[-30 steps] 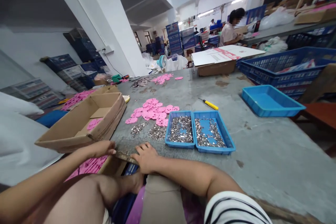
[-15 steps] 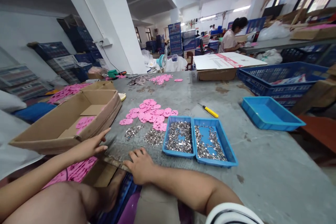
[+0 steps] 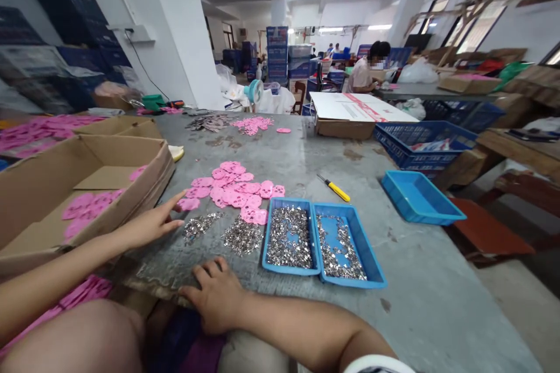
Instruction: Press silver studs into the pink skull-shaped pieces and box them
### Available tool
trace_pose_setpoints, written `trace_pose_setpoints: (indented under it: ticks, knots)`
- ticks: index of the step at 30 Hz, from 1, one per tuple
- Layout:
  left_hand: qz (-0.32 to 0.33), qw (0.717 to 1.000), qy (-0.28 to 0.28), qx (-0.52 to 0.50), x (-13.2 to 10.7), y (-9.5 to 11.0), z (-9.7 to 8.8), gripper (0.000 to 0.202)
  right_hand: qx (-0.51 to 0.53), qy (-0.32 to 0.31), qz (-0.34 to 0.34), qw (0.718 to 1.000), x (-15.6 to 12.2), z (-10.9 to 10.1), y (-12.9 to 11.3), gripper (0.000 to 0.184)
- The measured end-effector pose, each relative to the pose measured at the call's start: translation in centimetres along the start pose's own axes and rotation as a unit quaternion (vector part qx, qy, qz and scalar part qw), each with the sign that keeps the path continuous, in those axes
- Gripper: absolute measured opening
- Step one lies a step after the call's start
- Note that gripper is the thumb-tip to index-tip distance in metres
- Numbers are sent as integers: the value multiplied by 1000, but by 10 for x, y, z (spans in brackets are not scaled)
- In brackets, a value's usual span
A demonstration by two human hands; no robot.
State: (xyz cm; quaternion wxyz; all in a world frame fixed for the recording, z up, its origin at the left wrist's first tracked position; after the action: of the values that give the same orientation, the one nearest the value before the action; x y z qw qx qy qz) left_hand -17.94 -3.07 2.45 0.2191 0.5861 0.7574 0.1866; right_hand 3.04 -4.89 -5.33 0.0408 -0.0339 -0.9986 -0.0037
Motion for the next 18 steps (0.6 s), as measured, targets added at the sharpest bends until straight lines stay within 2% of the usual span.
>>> trace_pose_setpoints:
  ticks: [5,7,9,11,14,18]
  knots:
    - [42,998,-39,-2,34,21,13,74,54,-5,16,998,-3,2,-1,58]
    - [56,997,-50,-2,46,31,18,73,132,4,41,990,-3,9,1,49]
    - [74,996,-54,-4,53,36,22,71,226,20,81,970,-3,22,3,32]
    - [100,994,-48,-18,54,37,25,67,293,31,107,949,-3,37,4,20]
    - [134,988,-26,-65,45,32,27,60,323,37,83,942,-3,55,-1,11]
    - [118,980,-22,-161,38,30,24,62,323,44,41,945,-7,58,-6,6]
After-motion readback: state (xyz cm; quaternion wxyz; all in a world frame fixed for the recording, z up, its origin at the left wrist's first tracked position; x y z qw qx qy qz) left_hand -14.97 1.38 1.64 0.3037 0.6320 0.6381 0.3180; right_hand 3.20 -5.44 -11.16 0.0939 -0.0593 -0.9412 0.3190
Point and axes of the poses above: each hand's wrist, its own x-axis towards the middle knuckle, its own z-axis out of the palm, y = z × x, the point moved 4 cm from there along x, towards the middle knuckle, and after that the axes turned 14 degrees about -x, right-handed, at the moved point
